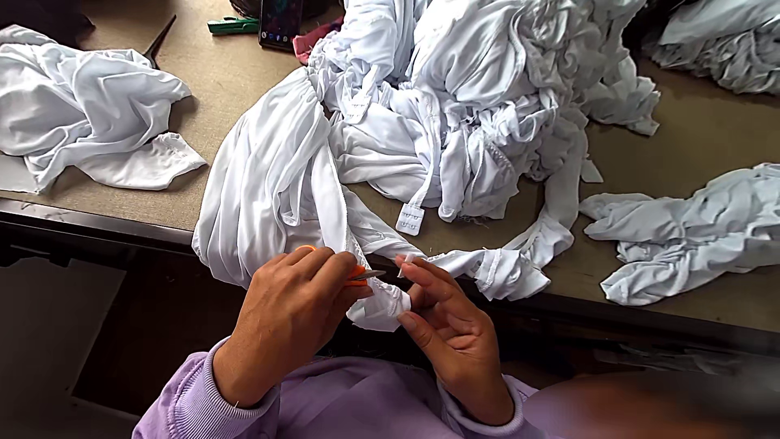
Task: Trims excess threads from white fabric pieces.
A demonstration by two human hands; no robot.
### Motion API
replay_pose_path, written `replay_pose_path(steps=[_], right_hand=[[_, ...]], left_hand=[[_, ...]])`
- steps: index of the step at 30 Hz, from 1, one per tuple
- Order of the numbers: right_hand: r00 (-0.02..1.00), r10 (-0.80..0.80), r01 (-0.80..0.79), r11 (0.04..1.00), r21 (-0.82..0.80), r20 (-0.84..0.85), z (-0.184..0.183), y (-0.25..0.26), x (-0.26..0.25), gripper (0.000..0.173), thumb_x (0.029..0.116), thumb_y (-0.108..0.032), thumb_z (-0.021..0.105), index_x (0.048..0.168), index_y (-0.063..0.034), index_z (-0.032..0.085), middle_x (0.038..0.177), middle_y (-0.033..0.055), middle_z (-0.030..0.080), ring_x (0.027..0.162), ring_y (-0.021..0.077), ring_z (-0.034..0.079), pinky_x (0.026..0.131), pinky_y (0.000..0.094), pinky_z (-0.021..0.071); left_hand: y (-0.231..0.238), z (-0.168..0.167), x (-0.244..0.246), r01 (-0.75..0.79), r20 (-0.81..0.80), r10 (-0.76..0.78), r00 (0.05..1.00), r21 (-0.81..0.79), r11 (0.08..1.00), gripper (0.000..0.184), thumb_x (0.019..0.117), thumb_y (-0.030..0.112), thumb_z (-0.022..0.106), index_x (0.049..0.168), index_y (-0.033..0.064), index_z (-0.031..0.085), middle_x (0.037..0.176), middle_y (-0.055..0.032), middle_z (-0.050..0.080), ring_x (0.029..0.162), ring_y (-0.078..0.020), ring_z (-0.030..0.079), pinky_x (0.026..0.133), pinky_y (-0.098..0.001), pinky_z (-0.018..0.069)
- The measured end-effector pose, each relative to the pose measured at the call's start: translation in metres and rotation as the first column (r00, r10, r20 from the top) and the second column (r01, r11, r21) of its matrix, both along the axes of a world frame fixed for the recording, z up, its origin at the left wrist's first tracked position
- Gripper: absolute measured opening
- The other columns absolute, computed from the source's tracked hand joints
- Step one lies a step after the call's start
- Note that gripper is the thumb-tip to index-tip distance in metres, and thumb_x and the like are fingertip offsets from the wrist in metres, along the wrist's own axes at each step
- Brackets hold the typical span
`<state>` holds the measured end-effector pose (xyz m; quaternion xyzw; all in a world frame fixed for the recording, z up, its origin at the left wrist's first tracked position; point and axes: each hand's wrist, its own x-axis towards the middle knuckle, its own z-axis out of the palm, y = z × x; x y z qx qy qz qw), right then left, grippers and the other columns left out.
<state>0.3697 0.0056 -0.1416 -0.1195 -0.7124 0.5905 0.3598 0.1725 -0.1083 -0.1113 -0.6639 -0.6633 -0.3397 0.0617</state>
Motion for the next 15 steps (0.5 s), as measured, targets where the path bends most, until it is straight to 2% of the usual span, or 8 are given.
replay_pose_path(steps=[3,5,7,9,11,13,14,15], right_hand=[[0.996,-0.070,0.059,0.981,-0.186,-0.056,-0.001,0.001,0.005,0.050,0.0953,-0.013,0.071,0.144,-0.0203,0.059,0.133,-0.0026,0.062,0.091,0.0033,0.066,0.081,0.0193,0.0586],[0.992,-0.092,0.061,0.950,-0.306,-0.089,-0.003,-0.001,0.008,0.052,0.0945,-0.012,0.072,0.144,-0.0186,0.058,0.118,0.0004,0.069,0.088,0.0060,0.069,0.082,0.0229,0.0601],[0.987,-0.105,0.047,0.914,-0.404,-0.122,-0.003,-0.006,0.008,0.052,0.0936,-0.012,0.073,0.144,-0.0188,0.059,0.115,0.0024,0.071,0.088,0.0073,0.071,0.083,0.0242,0.0608],[0.985,-0.117,0.050,0.900,-0.433,-0.130,-0.002,-0.008,0.009,0.049,0.0941,-0.013,0.072,0.142,-0.0181,0.061,0.117,0.0048,0.071,0.085,0.0084,0.071,0.080,0.0234,0.0612],[0.991,-0.134,0.122,0.933,-0.338,-0.013,-0.001,-0.006,0.018,0.039,0.0968,-0.019,0.070,0.136,-0.0185,0.065,0.099,0.0038,0.075,0.077,0.0083,0.072,0.074,0.0222,0.0616],[0.943,-0.137,0.155,0.987,-0.035,0.303,-0.003,-0.001,0.037,0.026,0.0998,-0.032,0.065,0.120,-0.0154,0.070,0.092,-0.0014,0.073,0.069,0.0052,0.069,0.063,0.0207,0.0609],[0.865,-0.149,0.091,0.986,0.141,0.479,-0.006,0.001,0.045,0.032,0.0999,-0.040,0.062,0.112,-0.0124,0.072,0.086,-0.0031,0.073,0.065,0.0044,0.068,0.057,0.0223,0.0591],[0.792,-0.131,-0.014,0.972,0.233,0.596,-0.009,0.001,0.050,0.041,0.0994,-0.047,0.058,0.108,-0.0108,0.074,0.083,-0.0030,0.074,0.064,0.0058,0.069,0.056,0.0267,0.0585]], left_hand=[[-0.006,-0.006,-0.003,0.019,0.242,-0.030,0.970,0.047,0.999,0.038,0.0967,0.042,0.066,0.110,0.0065,0.068,0.090,0.0015,0.066,0.084,-0.0059,0.062,0.074,-0.0236,0.0538],[-0.008,-0.014,0.004,0.059,0.353,-0.076,0.932,0.059,0.997,0.040,0.0910,0.045,0.073,0.105,0.0085,0.068,0.086,0.0046,0.064,0.078,-0.0010,0.059,0.070,-0.0193,0.0524],[-0.005,-0.024,0.016,0.119,0.388,-0.125,0.913,0.039,0.992,0.028,0.0889,0.037,0.076,0.095,0.0102,0.070,0.079,0.0051,0.062,0.073,-0.0019,0.058,0.065,-0.0191,0.0512],[0.000,-0.035,0.027,0.158,0.394,-0.158,0.906,0.032,0.987,0.008,0.0860,0.018,0.073,0.088,0.0104,0.073,0.075,0.0034,0.061,0.071,-0.0055,0.059,0.062,-0.0214,0.0512],[0.003,-0.039,0.030,0.183,0.435,-0.188,0.881,0.053,0.982,0.003,0.0861,0.010,0.069,0.087,0.0091,0.072,0.078,0.0023,0.061,0.072,-0.0048,0.060,0.062,-0.0199,0.0512],[0.003,-0.037,0.027,0.225,0.510,-0.236,0.828,0.084,0.971,0.004,0.0892,0.009,0.068,0.088,0.0064,0.071,0.087,0.0003,0.065,0.079,-0.0040,0.062,0.068,-0.0177,0.0538],[0.002,-0.035,0.025,0.251,0.544,-0.260,0.798,0.093,0.964,0.005,0.0908,0.009,0.067,0.088,0.0053,0.070,0.092,-0.0008,0.066,0.084,-0.0041,0.063,0.072,-0.0178,0.0553],[0.002,-0.032,0.023,0.278,0.571,-0.285,0.770,0.101,0.955,0.006,0.0919,0.008,0.066,0.089,0.0044,0.069,0.095,-0.0018,0.067,0.087,-0.0049,0.064,0.074,-0.0186,0.0560]])
